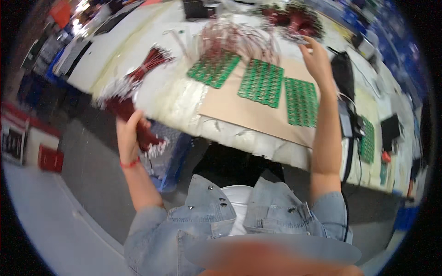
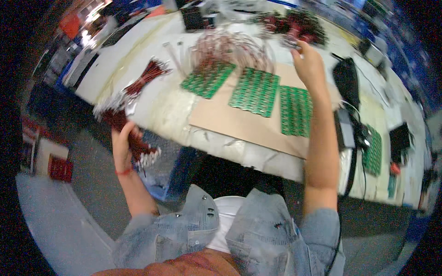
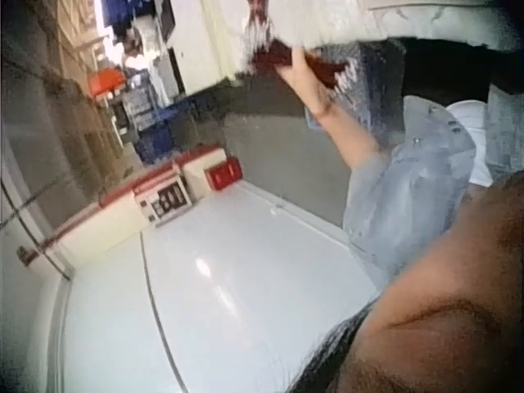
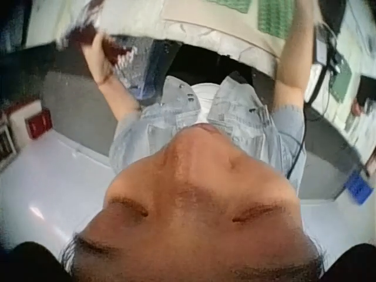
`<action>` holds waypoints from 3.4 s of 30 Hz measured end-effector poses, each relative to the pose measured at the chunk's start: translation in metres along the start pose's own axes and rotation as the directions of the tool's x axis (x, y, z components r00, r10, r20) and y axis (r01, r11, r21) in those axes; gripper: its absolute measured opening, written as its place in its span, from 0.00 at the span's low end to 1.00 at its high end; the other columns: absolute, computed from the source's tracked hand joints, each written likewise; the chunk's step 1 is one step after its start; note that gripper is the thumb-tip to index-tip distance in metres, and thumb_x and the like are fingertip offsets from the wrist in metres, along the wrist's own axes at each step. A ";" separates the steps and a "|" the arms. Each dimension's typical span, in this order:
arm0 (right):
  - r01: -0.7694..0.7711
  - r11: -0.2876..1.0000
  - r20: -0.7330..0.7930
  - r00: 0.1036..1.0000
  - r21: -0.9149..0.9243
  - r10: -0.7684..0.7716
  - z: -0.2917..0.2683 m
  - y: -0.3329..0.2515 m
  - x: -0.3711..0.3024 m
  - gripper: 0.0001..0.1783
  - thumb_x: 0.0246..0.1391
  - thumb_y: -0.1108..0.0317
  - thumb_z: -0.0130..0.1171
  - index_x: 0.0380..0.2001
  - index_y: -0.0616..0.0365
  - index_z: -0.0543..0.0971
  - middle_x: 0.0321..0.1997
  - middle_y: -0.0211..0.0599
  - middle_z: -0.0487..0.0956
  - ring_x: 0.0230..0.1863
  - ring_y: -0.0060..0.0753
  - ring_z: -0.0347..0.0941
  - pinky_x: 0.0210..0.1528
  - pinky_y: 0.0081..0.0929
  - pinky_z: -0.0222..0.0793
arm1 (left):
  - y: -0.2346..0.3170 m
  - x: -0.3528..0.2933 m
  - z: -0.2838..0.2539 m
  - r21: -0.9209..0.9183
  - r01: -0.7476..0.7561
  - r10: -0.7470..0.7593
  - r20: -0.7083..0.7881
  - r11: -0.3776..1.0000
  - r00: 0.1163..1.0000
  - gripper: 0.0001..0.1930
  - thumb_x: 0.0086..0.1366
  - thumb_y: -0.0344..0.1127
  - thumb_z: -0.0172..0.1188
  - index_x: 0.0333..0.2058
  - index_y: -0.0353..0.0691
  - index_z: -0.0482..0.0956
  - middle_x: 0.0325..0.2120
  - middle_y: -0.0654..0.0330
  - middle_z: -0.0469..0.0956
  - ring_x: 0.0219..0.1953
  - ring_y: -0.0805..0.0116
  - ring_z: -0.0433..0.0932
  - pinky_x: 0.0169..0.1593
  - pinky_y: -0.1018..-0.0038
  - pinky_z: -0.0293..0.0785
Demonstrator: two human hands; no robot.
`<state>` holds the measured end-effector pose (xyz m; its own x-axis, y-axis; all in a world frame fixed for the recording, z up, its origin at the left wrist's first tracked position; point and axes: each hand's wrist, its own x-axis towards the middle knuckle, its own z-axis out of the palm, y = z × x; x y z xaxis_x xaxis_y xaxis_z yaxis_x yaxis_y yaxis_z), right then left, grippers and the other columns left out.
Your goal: The recorder is inserting bundles of wires into small green printed circuit boards on an electronics assembly line.
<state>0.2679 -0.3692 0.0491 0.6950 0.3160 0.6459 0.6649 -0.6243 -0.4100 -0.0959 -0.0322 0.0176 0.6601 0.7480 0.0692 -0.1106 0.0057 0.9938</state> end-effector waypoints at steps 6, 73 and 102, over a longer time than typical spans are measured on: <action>0.047 0.963 0.376 0.914 0.266 -0.148 -0.027 -0.098 -0.069 0.16 0.53 0.71 0.57 0.46 0.60 0.75 0.29 0.45 0.79 0.24 0.39 0.74 0.28 0.32 0.69 | 0.002 0.118 0.013 0.683 -0.440 0.454 0.175 0.583 0.874 0.24 0.47 0.35 0.59 0.45 0.34 0.71 0.37 0.41 0.76 0.44 0.43 0.74 0.45 0.62 0.70; 0.342 0.917 0.559 0.727 0.208 -0.398 -0.018 -0.076 -0.139 0.06 0.50 0.69 0.56 0.29 0.61 0.76 0.22 0.43 0.74 0.27 0.47 0.73 0.31 0.40 0.69 | 0.016 0.153 0.031 0.589 0.252 -0.453 0.222 0.768 0.863 0.28 0.65 0.63 0.45 0.24 0.41 0.73 0.08 0.74 0.57 0.11 0.80 0.52 0.17 0.80 0.49; 0.339 0.912 0.519 0.750 0.231 -0.410 -0.016 -0.078 -0.138 0.07 0.48 0.69 0.55 0.21 0.61 0.73 0.21 0.43 0.74 0.28 0.47 0.74 0.32 0.41 0.70 | 0.011 0.135 0.061 -0.793 0.596 -0.124 0.584 0.125 0.802 0.26 0.66 0.54 0.46 0.31 0.30 0.72 0.16 0.68 0.70 0.11 0.79 0.58 0.19 0.80 0.56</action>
<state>0.1162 -0.3757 0.0027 0.3907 0.8636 0.3187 0.9051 -0.2973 -0.3040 0.0375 0.0284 0.0433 0.9771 0.2120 -0.0177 -0.2093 0.9730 0.0972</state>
